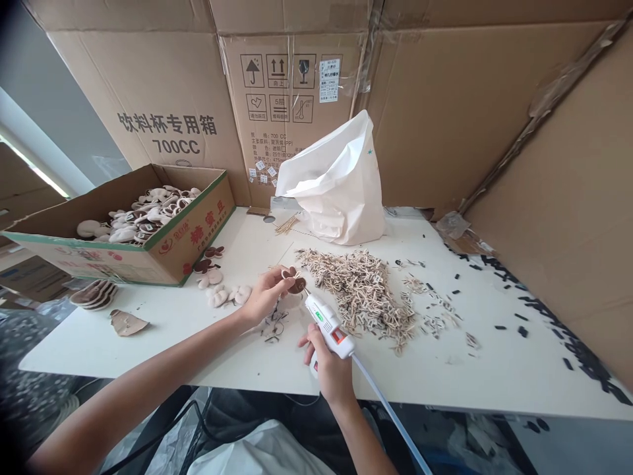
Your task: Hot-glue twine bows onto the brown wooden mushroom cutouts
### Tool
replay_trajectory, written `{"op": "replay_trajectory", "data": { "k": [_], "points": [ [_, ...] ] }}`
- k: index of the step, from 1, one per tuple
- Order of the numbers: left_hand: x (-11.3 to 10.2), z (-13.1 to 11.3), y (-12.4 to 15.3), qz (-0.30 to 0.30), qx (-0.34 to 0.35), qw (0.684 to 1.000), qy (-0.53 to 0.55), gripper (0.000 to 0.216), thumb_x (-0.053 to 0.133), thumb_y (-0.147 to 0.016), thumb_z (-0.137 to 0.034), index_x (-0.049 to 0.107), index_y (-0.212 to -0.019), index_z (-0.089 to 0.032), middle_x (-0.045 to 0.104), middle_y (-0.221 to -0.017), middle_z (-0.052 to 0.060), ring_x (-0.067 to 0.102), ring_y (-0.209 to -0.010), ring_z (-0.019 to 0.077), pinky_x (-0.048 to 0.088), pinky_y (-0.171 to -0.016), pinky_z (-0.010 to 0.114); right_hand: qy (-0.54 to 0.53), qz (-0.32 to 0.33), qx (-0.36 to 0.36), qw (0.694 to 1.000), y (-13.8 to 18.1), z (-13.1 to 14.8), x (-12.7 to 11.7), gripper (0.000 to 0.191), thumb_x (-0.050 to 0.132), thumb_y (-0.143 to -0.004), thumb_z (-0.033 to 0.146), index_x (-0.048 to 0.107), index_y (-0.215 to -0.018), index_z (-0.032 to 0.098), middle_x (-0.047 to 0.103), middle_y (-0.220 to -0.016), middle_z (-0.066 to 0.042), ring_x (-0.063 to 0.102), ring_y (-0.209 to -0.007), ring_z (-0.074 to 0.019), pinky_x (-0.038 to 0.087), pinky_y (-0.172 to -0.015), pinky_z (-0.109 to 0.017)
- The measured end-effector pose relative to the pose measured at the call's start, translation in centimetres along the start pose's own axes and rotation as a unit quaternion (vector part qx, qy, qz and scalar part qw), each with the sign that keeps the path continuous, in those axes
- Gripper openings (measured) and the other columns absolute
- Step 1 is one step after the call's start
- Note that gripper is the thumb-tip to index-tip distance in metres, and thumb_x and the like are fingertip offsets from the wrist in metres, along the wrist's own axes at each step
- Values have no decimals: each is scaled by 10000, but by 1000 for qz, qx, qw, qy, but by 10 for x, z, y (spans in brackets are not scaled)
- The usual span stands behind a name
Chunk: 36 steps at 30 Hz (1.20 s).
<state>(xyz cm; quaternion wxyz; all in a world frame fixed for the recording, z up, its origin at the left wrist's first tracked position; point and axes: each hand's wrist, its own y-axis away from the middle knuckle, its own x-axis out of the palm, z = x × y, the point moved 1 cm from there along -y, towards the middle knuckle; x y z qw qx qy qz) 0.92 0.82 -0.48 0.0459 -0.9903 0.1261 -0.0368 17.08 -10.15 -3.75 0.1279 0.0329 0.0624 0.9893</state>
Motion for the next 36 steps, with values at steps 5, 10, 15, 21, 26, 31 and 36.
{"op": "replay_trajectory", "data": {
  "k": [5,10,15,21,26,31,36],
  "points": [
    [0,0,0,17,-7,1000,-19,341,648,-921,-493,571,-861,-167,575,-871,13,480,-725,125,390,-679,256,-49,-34,-18,998,-1,4,1,450,754,-852,573,646,-634,194,686,-612,-66,569,-474,-163,371,-411,-260],
    [-2,5,-1,53,-18,998,-32,329,609,-952,-490,587,-875,-171,569,-844,15,479,-740,137,400,-692,263,-93,-53,-26,994,-2,4,1,423,781,-837,569,654,-682,197,671,-612,-44,603,-498,-179,425,-437,-273],
    [-1,4,0,82,-17,996,-29,343,606,-951,-474,538,-806,-171,552,-828,18,473,-734,134,394,-688,265,-130,-48,-29,990,-2,2,-1,402,746,-864,545,649,-702,190,716,-692,-68,605,-501,-167,475,-474,-285],
    [3,1,3,132,-17,990,52,428,693,-906,-495,472,-751,-164,499,-818,4,482,-710,112,392,-669,258,-142,-58,-27,988,-5,-1,-1,360,772,-838,519,662,-755,187,739,-716,-83,638,-521,-186,489,-469,-286],
    [3,8,4,164,-13,984,69,370,723,-921,-463,565,-853,-136,551,-850,22,561,-762,126,454,-731,273,-136,-63,-16,989,-6,-2,-2,335,776,-846,498,689,-789,179,746,-735,-79,610,-499,-161,471,-465,-271],
    [1,8,7,205,-13,979,15,340,705,-940,-457,621,-933,-128,675,-866,77,649,-806,177,505,-755,303,-108,-67,-4,992,-6,3,-1,373,765,-859,525,746,-882,153,730,-731,-70,524,-460,-127,357,-401,-242],
    [4,5,10,242,-23,969,-32,318,712,-939,-437,670,-965,-122,738,-926,117,693,-838,194,537,-788,317,-98,-77,6,992,-6,7,0,419,816,-804,574,742,-896,172,585,-506,16,469,-432,-133,335,-405,-243]
  ]
}}
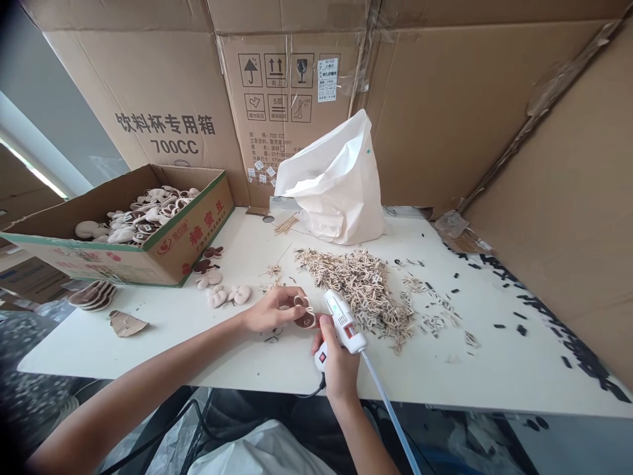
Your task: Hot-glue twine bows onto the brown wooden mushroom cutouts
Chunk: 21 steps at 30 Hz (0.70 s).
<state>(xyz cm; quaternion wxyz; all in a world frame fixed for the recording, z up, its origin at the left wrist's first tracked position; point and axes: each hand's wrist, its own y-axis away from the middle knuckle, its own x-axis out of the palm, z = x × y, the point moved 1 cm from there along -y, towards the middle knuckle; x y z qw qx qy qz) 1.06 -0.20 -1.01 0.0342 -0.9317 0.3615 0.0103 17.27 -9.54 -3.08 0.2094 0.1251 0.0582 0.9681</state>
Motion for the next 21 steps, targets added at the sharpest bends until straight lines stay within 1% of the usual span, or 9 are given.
{"op": "replay_trajectory", "data": {
  "k": [2,4,7,10,15,18,21],
  "points": [
    [2,2,0,16,-16,999,36,312,734,-927,-426,669,-960,-123,745,-944,122,713,-864,202,557,-820,334,8,-3,-7,1000,0,1,0,424,833,-781,585,721,-853,183,556,-476,28,458,-423,-133,339,-407,-248],
    [4,4,0,26,-22,997,72,319,757,-912,-423,664,-951,-121,742,-945,123,725,-882,209,571,-841,350,14,-8,-14,1000,0,2,1,428,847,-763,588,706,-829,189,558,-482,28,456,-420,-132,340,-408,-252],
    [5,6,0,27,-15,994,103,356,800,-879,-421,665,-1015,-121,734,-957,124,738,-885,218,588,-847,370,14,-6,-16,1000,0,3,1,430,863,-748,579,707,-837,188,554,-484,30,455,-420,-131,334,-406,-250],
    [5,6,-1,21,-13,993,115,398,824,-860,-419,660,-1069,-123,737,-976,136,750,-878,227,600,-842,383,11,7,-19,1000,1,4,1,388,848,-787,542,706,-854,188,559,-499,29,465,-440,-131,347,-421,-246],
    [2,6,-2,7,-10,992,126,378,828,-861,-415,671,-1022,-111,741,-969,137,754,-882,220,598,-831,356,-8,3,-13,1000,1,5,2,396,846,-794,547,700,-878,188,563,-500,31,480,-444,-135,359,-423,-242],
    [1,7,-2,15,-23,990,137,393,845,-837,-429,689,-998,-107,747,-957,133,755,-888,228,604,-835,361,-14,0,-14,1000,2,5,3,394,838,-810,550,707,-886,186,569,-515,28,487,-449,-135,371,-429,-245],
    [1,7,-2,29,-35,990,132,395,859,-818,-425,700,-990,-108,746,-925,120,747,-853,216,609,-830,366,-3,1,-19,1000,2,3,2,415,852,-791,561,718,-885,180,564,-503,27,480,-439,-138,369,-421,-251]
  ]
}}
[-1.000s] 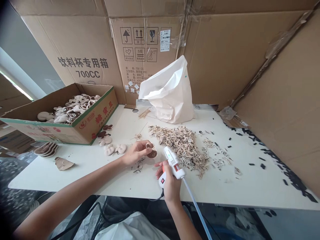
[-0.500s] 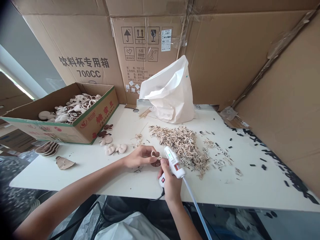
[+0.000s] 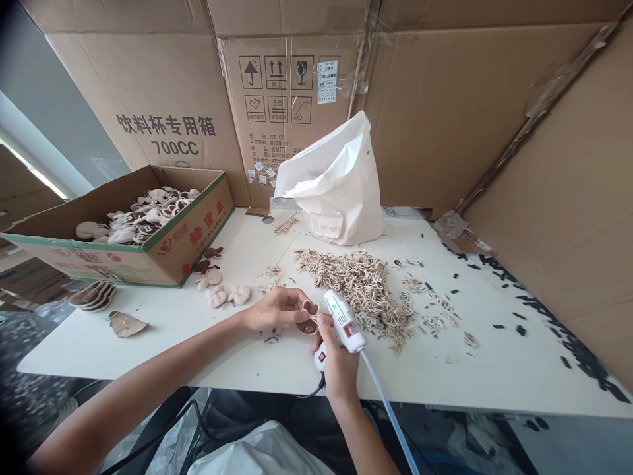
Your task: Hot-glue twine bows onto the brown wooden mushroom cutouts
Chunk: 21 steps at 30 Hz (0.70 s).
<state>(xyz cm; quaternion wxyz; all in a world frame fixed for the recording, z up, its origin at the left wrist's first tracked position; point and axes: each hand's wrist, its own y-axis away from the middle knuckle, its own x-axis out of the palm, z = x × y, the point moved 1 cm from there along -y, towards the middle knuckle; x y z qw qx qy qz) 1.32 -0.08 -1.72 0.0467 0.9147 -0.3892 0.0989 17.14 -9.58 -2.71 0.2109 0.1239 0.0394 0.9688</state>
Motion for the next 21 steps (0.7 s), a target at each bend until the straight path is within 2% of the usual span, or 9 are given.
{"op": "replay_trajectory", "data": {
  "k": [4,8,15,21],
  "points": [
    [1,-3,0,-4,14,1000,-25,430,870,-810,-413,682,-1065,-121,736,-865,90,743,-812,200,599,-800,347,15,14,10,1000,-3,-6,-3,446,880,-757,551,747,-953,173,590,-529,20,493,-451,-139,365,-420,-244],
    [2,-6,1,-6,23,999,-35,445,887,-791,-409,648,-1046,-134,724,-815,63,739,-786,185,583,-770,315,13,17,13,1000,-5,-9,-5,449,877,-750,564,749,-945,180,604,-533,17,514,-451,-147,383,-421,-247],
    [2,-7,1,1,35,998,-46,424,829,-850,-456,682,-1049,-112,755,-860,107,742,-794,194,589,-767,323,8,19,8,1000,-3,-5,-3,443,886,-752,532,751,-973,172,623,-583,15,497,-460,-131,399,-435,-247],
    [2,-11,2,-9,44,995,-87,430,819,-850,-482,721,-1022,-100,767,-847,121,748,-768,207,603,-743,335,17,14,3,1000,-1,-1,0,420,897,-737,529,732,-911,184,573,-498,33,480,-425,-134,354,-410,-244]
  ]
}}
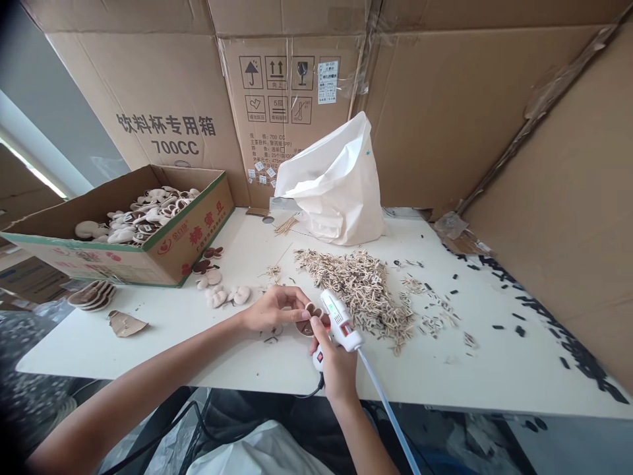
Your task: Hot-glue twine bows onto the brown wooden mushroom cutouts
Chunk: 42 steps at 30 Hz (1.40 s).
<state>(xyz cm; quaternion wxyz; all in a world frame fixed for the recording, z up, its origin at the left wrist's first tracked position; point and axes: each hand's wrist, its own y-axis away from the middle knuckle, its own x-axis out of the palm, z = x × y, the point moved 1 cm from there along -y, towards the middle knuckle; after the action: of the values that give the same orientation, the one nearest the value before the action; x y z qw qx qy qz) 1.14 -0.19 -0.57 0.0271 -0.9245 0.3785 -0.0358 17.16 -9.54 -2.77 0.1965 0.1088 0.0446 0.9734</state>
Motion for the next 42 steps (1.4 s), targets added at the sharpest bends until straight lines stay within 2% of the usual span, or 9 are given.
{"op": "replay_trajectory", "data": {
  "k": [7,11,15,22,26,29,33,37,42],
  "points": [
    [-1,1,-1,-34,1,999,-38,446,852,-786,-534,711,-864,-118,768,-809,111,739,-741,202,566,-671,290,-9,-8,11,1000,2,1,2,440,921,-703,525,704,-893,193,582,-507,38,473,-434,-119,368,-411,-227],
    [-1,0,-2,-46,5,996,-70,458,747,-876,-581,703,-819,-129,754,-775,95,706,-714,182,525,-657,276,-4,-23,10,1000,0,-3,1,441,918,-708,529,690,-875,191,573,-500,40,474,-427,-118,376,-406,-225],
    [-7,2,-4,-147,10,976,-158,503,571,-995,-578,697,-772,-145,697,-691,49,588,-607,128,428,-587,250,-17,-38,20,999,-2,-6,-1,448,925,-707,529,675,-857,188,574,-493,37,477,-439,-118,388,-418,-219],
    [-24,4,-6,-256,10,936,-241,285,603,-966,-414,666,-844,-165,671,-697,20,574,-616,139,431,-592,261,-38,-41,23,998,-2,-3,0,438,925,-718,512,665,-857,188,570,-491,36,466,-445,-110,359,-415,-205],
    [-31,7,-5,-256,49,888,-378,120,585,-931,-251,688,-921,-191,694,-812,34,607,-732,171,467,-678,298,-40,-40,20,998,-4,-5,0,452,925,-711,518,663,-861,182,560,-483,35,452,-442,-108,344,-409,-202],
    [-35,13,-5,-237,80,856,-453,179,584,-921,-217,688,-1067,-209,695,-1008,74,634,-941,229,520,-803,358,-39,-38,24,998,-5,-7,0,461,929,-701,522,650,-848,185,557,-474,35,448,-435,-107,337,-408,-199],
    [-35,20,-5,-147,112,836,-516,254,611,-962,-287,671,-1200,-223,664,-1223,113,599,-1149,285,514,-990,455,-39,-38,17,998,-2,-3,2,430,916,-725,503,651,-851,189,558,-477,41,429,-433,-94,328,-415,-189],
    [-34,24,-6,-113,138,815,-551,273,582,-1012,-350,664,-1241,-224,630,-1364,119,564,-1246,304,471,-1064,497,-38,-38,12,999,-1,-2,4,426,911,-725,504,646,-836,190,554,-471,42,420,-427,-91,323,-416,-190],
    [-31,23,-7,-59,154,827,-538,333,540,-1045,-401,657,-1296,-216,655,-1366,116,564,-1276,295,472,-1081,470,-24,-40,14,999,-4,-6,3,437,906,-722,526,630,-815,200,562,-468,41,416,-416,-90,322,-414,-192]
  ]
}}
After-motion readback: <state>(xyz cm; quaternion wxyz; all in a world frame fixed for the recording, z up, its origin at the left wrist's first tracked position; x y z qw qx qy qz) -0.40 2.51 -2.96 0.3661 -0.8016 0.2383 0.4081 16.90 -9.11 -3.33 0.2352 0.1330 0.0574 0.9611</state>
